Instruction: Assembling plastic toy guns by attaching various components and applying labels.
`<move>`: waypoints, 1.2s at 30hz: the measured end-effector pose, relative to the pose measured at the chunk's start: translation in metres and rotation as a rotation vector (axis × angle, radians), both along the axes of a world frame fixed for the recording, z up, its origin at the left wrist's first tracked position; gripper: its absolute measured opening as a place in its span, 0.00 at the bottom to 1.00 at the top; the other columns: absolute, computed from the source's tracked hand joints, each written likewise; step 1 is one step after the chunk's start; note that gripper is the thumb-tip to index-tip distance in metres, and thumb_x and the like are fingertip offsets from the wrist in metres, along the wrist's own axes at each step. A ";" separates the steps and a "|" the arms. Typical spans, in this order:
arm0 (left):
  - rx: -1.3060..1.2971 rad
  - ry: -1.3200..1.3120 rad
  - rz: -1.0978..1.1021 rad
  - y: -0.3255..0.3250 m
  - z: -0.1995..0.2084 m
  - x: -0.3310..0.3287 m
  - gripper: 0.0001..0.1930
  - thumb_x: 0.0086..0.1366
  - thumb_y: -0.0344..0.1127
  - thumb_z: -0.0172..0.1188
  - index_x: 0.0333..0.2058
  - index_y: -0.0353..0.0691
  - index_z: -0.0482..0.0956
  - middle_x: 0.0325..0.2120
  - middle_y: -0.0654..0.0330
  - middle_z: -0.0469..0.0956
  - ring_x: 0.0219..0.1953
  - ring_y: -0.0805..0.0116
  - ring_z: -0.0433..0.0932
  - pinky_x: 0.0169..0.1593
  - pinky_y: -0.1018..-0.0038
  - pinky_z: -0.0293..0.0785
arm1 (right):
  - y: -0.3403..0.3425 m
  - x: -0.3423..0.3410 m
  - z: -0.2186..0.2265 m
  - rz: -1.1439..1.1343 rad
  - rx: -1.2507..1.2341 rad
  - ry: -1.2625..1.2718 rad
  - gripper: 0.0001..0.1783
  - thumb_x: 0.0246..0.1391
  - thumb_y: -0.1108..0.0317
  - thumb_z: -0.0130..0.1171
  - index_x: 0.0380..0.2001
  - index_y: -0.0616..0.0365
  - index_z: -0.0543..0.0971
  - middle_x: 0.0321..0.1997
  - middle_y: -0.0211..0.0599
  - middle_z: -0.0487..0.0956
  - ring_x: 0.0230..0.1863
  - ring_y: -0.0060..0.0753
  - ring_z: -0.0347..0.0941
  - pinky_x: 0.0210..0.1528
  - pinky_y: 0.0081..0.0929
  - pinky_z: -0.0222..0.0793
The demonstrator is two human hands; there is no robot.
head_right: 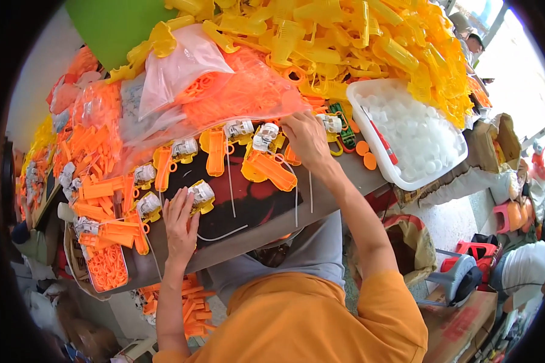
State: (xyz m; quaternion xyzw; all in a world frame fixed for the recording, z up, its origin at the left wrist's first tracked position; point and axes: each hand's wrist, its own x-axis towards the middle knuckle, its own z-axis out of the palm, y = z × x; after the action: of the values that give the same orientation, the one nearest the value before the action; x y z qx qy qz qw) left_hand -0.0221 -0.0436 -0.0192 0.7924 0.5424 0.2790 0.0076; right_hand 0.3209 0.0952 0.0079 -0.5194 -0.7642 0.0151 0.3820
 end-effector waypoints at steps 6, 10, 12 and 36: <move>-0.015 0.008 0.003 0.000 -0.001 0.002 0.25 0.65 0.29 0.58 0.62 0.39 0.71 0.63 0.55 0.67 0.66 0.58 0.65 0.70 0.56 0.50 | 0.062 -0.004 -0.017 -0.092 -0.046 -0.492 0.09 0.49 0.72 0.59 0.33 0.52 0.86 0.38 0.31 0.75 0.51 0.38 0.66 0.53 0.42 0.56; -0.011 0.008 0.001 -0.001 0.000 0.002 0.25 0.65 0.28 0.58 0.62 0.38 0.70 0.64 0.55 0.67 0.66 0.58 0.65 0.70 0.56 0.50 | 0.066 -0.012 -0.017 -0.084 -0.031 -0.505 0.08 0.46 0.73 0.60 0.30 0.50 0.85 0.40 0.29 0.75 0.52 0.38 0.66 0.53 0.42 0.56; -0.011 0.020 0.026 -0.006 0.002 -0.001 0.25 0.65 0.28 0.58 0.62 0.38 0.70 0.64 0.55 0.67 0.66 0.58 0.65 0.70 0.56 0.50 | 0.067 -0.021 -0.019 -0.034 -0.037 -0.510 0.08 0.46 0.72 0.60 0.31 0.50 0.85 0.41 0.30 0.75 0.52 0.38 0.66 0.53 0.42 0.56; 0.086 0.019 0.320 -0.007 0.019 0.004 0.12 0.53 0.30 0.66 0.35 0.40 0.73 0.53 0.53 0.71 0.54 0.54 0.71 0.59 0.59 0.62 | -0.109 -0.127 -0.030 0.579 -0.033 -0.314 0.10 0.49 0.67 0.66 0.35 0.53 0.79 0.36 0.28 0.75 0.42 0.33 0.71 0.50 0.35 0.62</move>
State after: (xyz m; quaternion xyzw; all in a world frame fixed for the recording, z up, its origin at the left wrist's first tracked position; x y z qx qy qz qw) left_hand -0.0185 -0.0508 0.0000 0.6981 0.6493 0.2920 -0.0760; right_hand 0.1935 -0.0136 -0.0224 -0.2826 -0.9294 0.0553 0.2308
